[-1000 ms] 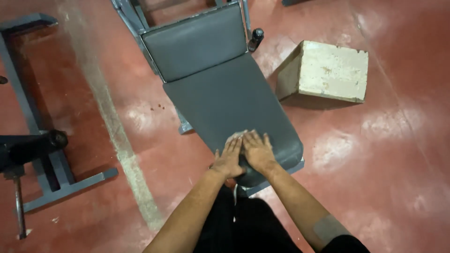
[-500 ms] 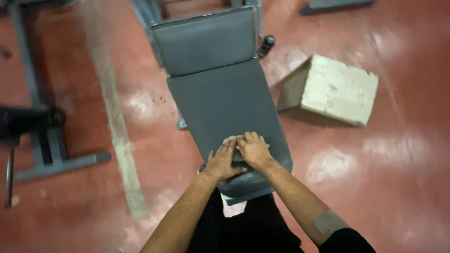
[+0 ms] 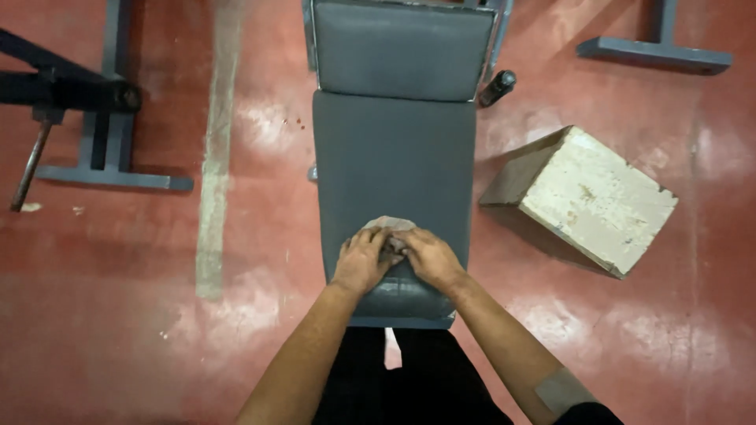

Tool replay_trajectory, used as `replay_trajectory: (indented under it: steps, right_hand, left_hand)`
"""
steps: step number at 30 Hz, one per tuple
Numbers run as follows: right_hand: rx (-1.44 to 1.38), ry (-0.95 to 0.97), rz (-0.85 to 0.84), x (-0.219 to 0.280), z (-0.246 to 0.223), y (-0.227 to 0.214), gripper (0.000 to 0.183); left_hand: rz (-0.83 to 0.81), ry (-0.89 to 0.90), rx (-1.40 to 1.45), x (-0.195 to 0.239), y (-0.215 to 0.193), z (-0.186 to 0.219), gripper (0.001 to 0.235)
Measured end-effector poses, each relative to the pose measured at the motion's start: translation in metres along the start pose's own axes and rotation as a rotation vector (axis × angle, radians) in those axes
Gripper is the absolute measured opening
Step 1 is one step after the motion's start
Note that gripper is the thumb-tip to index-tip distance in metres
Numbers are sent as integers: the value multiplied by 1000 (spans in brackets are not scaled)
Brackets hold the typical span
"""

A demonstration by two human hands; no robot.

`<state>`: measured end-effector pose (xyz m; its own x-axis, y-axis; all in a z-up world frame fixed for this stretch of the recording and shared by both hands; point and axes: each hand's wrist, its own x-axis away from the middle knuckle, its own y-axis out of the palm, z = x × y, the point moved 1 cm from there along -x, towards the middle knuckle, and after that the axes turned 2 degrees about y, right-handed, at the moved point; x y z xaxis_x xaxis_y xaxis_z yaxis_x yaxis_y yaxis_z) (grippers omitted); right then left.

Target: Cleaning gym benches and equipment with a rag.

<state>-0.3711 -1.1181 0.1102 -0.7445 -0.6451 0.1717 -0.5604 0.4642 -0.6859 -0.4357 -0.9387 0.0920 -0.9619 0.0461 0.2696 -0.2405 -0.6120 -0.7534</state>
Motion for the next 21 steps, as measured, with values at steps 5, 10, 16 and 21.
replay_trajectory:
  steps: [5,10,16,21]
  right_hand:
    - [23,6,78,2,5,-12,37]
    - [89,-40,261,5,-10,-34,39]
    - [269,199,-191,-8,-23,-51,36]
    - [74,89,8,-18,20,24,35]
  left_hand:
    - [46,110,-36,-15,-10,12,49]
    - [120,264,-82,-17,-37,25,45]
    - [27,319,-133,-12,-44,15,44]
    - [6,104,234,-7,-5,-18,30]
